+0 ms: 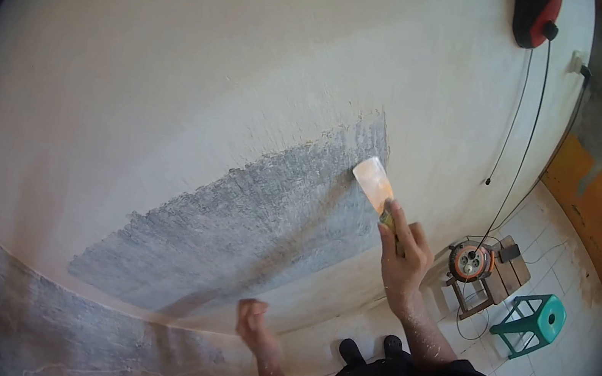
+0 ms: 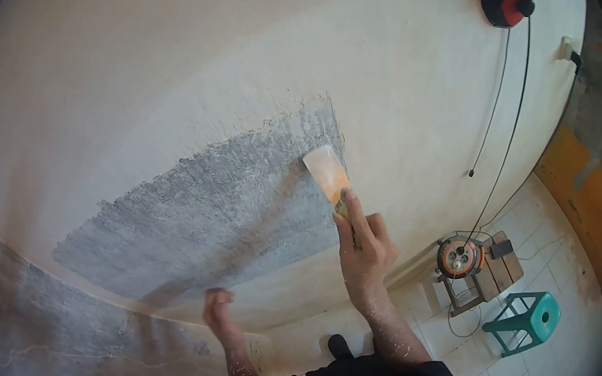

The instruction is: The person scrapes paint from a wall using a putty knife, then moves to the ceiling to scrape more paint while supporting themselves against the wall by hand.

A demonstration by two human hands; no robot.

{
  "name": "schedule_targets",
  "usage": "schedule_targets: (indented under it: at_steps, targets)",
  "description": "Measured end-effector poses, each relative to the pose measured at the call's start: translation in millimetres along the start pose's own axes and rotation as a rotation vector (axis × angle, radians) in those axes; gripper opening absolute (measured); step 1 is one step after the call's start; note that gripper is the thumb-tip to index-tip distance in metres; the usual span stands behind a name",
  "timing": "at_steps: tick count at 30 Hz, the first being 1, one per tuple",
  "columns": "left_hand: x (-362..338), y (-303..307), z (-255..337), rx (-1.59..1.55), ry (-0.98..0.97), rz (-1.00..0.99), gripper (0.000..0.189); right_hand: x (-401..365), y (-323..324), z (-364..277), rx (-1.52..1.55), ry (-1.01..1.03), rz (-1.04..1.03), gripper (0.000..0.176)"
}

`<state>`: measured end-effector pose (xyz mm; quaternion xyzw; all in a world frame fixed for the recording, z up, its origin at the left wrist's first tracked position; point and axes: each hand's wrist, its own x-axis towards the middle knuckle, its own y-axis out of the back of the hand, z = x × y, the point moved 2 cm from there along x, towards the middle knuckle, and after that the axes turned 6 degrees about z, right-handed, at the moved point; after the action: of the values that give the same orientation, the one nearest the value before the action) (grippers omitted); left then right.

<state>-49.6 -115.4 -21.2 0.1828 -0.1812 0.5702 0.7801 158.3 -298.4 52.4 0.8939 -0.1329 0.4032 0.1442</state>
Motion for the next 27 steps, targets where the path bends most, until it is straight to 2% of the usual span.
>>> schedule_targets:
  at_steps: [1, 3, 4, 5, 7, 9, 11, 14, 16, 19, 22, 23, 25, 26, 27]
  targets:
    - [-8.0, -14.6, 1.3, 0.032, 0.039, -0.117, 0.029, 3.8, 1.7, 1.2, 0.017, 0.031, -0.021, 0.048]
    - [-26.6, -52.3, 3.2, -0.138, 0.111, -0.432, 0.024, 7.5, 5.8, 6.5, 0.042, 0.023, -0.007, 0.053]
    - [-33.3, -78.1, 16.1, -0.155, 0.115, -0.525, 0.023, 9.7, 6.2, 9.7, 0.056, 0.028, 0.001, 0.056]
    - [-39.0, -106.4, 33.3, -0.175, 0.12, -0.614, 0.025, 5.5, 9.3, 15.6, 0.067, -0.001, -0.121, 0.063]
    - [-46.0, -153.1, 56.4, -0.247, 0.03, -0.579, 0.032, -6.3, 8.9, 20.4, 0.103, -0.078, -0.199, 0.065]
    - [-36.8, -179.1, 64.4, -0.411, 0.296, -0.691, 0.037, -17.1, 5.3, 29.4, 0.161, -0.132, -0.278, 0.071]
    - [-36.7, -194.7, 48.4, -0.499, 0.485, -0.779, 0.047, -17.6, 2.3, 35.3, 0.234, -0.072, -0.283, 0.073]
    - [-43.5, -205.3, 61.5, -0.701, 0.527, -0.676, 0.046, -4.8, 10.5, 41.9, 0.317, -0.021, -0.343, 0.077]
    - [-44.0, -211.0, 72.6, -0.697, 0.485, -0.621, 0.046, -3.1, 14.8, 48.8, 0.331, 0.036, -0.406, 0.079]
    - [-45.4, -216.6, 84.6, -0.71, 0.419, -0.563, 0.046, -6.4, 10.4, 57.5, 0.418, -0.015, -0.323, 0.08]
    - [-46.9, -215.8, 82.6, -0.613, 0.394, -0.54, 0.046, -3.5, 14.7, 53.7, 0.55, -0.113, -0.388, 0.081]
    - [-45.6, -215.1, 81.9, -0.563, 0.388, -0.534, 0.046, 0.3, 16.7, 53.4, 0.555, -0.175, -0.492, 0.08]
    - [-42.2, -213.9, 91.8, -0.641, 0.4, -0.363, 0.044, 8.4, 20.7, 57.4, 0.559, -0.293, -0.696, 0.077]
    - [-39.0, -213.6, 95.7, -0.68, 0.403, -0.28, 0.043, 11.5, 22.9, 63.5, 0.598, -0.259, -0.659, 0.076]
    - [-31.1, -211.5, 95.9, -0.506, 0.244, -0.176, 0.04, 13.8, 25.4, 72.9, 0.636, -0.226, -0.622, 0.075]
